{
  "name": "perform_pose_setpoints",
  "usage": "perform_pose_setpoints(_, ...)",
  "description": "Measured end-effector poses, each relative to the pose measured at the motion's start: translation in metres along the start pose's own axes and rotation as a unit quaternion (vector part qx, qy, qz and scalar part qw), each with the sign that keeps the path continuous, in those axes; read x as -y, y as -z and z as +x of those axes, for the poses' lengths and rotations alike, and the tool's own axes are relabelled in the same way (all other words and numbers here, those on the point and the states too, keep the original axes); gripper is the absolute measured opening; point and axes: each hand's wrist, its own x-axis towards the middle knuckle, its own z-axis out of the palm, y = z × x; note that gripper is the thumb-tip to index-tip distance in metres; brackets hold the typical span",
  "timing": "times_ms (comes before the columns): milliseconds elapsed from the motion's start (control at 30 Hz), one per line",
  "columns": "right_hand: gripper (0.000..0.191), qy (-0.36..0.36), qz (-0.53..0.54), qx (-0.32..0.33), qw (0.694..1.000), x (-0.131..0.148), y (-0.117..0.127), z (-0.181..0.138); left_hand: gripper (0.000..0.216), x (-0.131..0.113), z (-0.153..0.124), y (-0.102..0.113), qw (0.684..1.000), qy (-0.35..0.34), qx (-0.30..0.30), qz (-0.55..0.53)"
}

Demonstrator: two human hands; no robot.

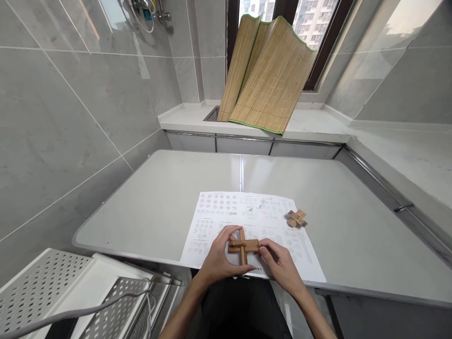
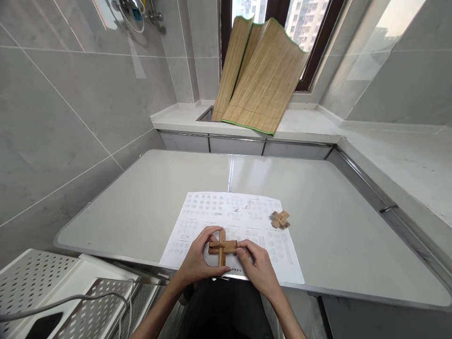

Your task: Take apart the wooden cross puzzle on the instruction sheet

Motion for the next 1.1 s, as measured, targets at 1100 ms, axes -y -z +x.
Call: perform_pose_setpoints(1100, 0.048, -0.069, 0.046, 0.035, 0.996, 0.004, 0.007, 0.000, 0.101, 0.005, 0.001, -0.003, 0.997, -0.020, 0.044, -0.057)
